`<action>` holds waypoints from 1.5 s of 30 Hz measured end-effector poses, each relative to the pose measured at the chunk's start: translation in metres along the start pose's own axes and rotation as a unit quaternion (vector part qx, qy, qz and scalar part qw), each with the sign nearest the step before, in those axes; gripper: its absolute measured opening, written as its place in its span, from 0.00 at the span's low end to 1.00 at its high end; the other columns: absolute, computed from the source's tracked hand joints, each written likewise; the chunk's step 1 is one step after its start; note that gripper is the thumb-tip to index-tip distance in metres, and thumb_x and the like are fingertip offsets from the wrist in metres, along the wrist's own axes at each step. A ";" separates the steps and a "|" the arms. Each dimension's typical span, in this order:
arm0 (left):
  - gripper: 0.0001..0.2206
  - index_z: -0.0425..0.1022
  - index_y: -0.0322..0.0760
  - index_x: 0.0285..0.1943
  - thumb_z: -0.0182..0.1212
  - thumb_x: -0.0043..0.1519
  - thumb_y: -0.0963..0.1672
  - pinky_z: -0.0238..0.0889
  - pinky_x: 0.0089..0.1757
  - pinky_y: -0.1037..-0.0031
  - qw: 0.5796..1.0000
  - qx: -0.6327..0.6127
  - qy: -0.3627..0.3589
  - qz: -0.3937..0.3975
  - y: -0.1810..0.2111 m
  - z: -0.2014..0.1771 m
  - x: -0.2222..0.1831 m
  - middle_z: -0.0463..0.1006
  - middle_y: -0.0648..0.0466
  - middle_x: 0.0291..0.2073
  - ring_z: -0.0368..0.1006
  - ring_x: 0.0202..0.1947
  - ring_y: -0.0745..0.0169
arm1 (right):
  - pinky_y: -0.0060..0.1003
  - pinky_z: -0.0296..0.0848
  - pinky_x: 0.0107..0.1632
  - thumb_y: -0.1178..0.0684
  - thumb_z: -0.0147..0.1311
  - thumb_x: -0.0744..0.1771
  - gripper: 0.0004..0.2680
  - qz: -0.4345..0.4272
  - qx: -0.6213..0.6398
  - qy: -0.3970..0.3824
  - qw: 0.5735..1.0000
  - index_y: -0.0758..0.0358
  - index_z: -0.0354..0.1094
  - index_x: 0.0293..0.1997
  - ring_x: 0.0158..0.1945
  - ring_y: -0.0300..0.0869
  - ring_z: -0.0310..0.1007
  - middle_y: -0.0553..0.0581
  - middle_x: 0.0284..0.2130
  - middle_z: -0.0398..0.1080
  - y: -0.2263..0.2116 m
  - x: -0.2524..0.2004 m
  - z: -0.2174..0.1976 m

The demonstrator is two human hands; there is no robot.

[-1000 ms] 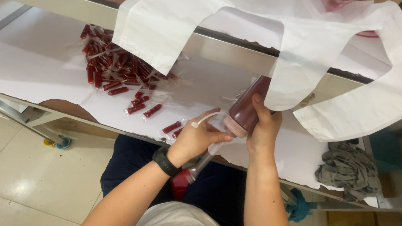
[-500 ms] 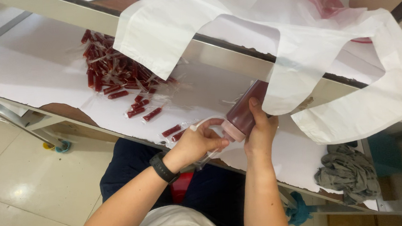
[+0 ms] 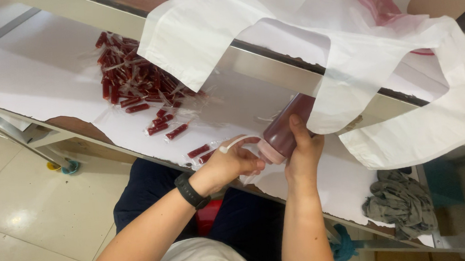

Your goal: The person puts small red liquid tubes into a plastic bag by hand and later uses a squirt bottle to add liquid into a bag.

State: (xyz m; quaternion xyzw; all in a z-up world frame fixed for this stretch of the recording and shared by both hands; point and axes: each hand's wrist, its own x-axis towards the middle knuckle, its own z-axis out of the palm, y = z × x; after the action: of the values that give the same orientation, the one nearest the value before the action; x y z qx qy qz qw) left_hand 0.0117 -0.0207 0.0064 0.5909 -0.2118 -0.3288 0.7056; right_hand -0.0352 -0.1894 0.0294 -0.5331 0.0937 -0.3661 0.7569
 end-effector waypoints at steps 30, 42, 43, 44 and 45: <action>0.28 0.66 0.35 0.69 0.66 0.58 0.37 0.67 0.37 0.78 0.997 0.007 -0.063 0.053 -0.001 -0.007 0.005 0.83 0.50 0.38 0.75 0.36 0.69 | 0.35 0.71 0.58 0.62 0.70 0.61 0.20 -0.101 -0.021 -0.001 0.995 0.71 0.66 0.57 0.50 0.43 0.74 0.57 0.47 0.74 -0.026 -0.010 0.016; 0.29 0.65 0.35 0.72 0.65 0.59 0.37 0.70 0.42 0.78 0.993 0.011 -0.086 0.075 0.003 -0.005 0.004 0.84 0.49 0.41 0.77 0.40 0.70 | 0.37 0.71 0.60 0.61 0.70 0.61 0.20 -0.102 -0.040 0.009 0.994 0.72 0.67 0.56 0.50 0.44 0.74 0.58 0.47 0.74 -0.030 -0.011 0.015; 0.30 0.64 0.36 0.73 0.65 0.59 0.37 0.70 0.42 0.78 0.993 0.009 -0.087 0.076 0.003 -0.005 0.003 0.84 0.49 0.41 0.76 0.40 0.70 | 0.37 0.71 0.60 0.61 0.70 0.61 0.20 -0.102 -0.040 0.009 0.994 0.72 0.67 0.56 0.50 0.44 0.74 0.58 0.47 0.74 -0.030 -0.011 0.014; 0.30 0.64 0.36 0.73 0.65 0.59 0.38 0.70 0.42 0.77 0.993 0.007 -0.089 0.077 0.003 -0.005 0.003 0.84 0.49 0.41 0.76 0.40 0.69 | 0.37 0.70 0.60 0.62 0.70 0.61 0.19 -0.101 -0.038 0.010 0.994 0.72 0.67 0.55 0.50 0.44 0.74 0.58 0.47 0.74 -0.030 -0.011 0.014; 0.30 0.64 0.36 0.73 0.65 0.59 0.38 0.70 0.42 0.77 0.993 0.007 -0.089 0.077 0.003 -0.004 0.003 0.84 0.49 0.41 0.76 0.40 0.69 | 0.37 0.70 0.60 0.62 0.70 0.61 0.19 -0.101 -0.035 0.011 0.994 0.73 0.67 0.55 0.50 0.44 0.74 0.58 0.47 0.74 -0.029 -0.010 0.014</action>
State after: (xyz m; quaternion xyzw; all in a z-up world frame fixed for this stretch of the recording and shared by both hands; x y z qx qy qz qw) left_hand 0.0176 -0.0194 0.0084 0.5461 -0.3209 -0.3233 0.7030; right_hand -0.0485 -0.1773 0.0579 -0.5622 0.0607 -0.4434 0.6955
